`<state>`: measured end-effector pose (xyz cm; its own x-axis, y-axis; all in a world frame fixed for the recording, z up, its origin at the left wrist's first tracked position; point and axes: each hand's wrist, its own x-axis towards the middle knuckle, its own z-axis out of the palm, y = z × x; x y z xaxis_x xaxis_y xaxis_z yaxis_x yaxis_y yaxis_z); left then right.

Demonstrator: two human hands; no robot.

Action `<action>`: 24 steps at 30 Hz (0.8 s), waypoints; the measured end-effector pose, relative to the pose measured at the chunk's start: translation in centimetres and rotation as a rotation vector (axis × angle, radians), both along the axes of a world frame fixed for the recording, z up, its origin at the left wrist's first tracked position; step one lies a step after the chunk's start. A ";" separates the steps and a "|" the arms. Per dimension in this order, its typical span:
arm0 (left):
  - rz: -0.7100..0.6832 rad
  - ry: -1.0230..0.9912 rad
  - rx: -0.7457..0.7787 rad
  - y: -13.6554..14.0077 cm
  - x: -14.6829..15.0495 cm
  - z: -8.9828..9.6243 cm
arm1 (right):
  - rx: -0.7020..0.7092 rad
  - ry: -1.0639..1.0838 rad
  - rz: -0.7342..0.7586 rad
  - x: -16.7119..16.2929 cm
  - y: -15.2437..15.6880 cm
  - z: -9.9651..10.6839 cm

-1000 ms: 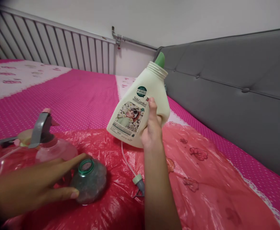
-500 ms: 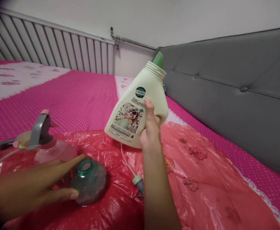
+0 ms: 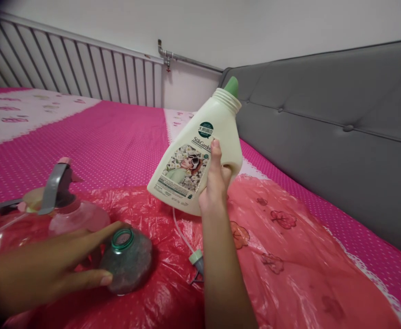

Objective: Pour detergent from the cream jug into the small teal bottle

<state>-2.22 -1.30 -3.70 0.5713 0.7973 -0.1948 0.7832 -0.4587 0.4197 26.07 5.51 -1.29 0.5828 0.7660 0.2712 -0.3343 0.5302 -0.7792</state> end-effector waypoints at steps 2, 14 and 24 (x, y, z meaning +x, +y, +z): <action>0.003 0.004 0.004 0.0 0.0 0.0 | -0.002 0.048 -0.036 0.0 0.3 -0.1; -0.014 0.058 -0.018 -0.3 0.5 0.9 | -0.056 0.006 -0.079 0.7 0.9 -0.8; -0.013 0.118 -0.097 -0.1 1.2 2.1 | -0.074 -0.266 -0.053 2.2 -0.7 0.2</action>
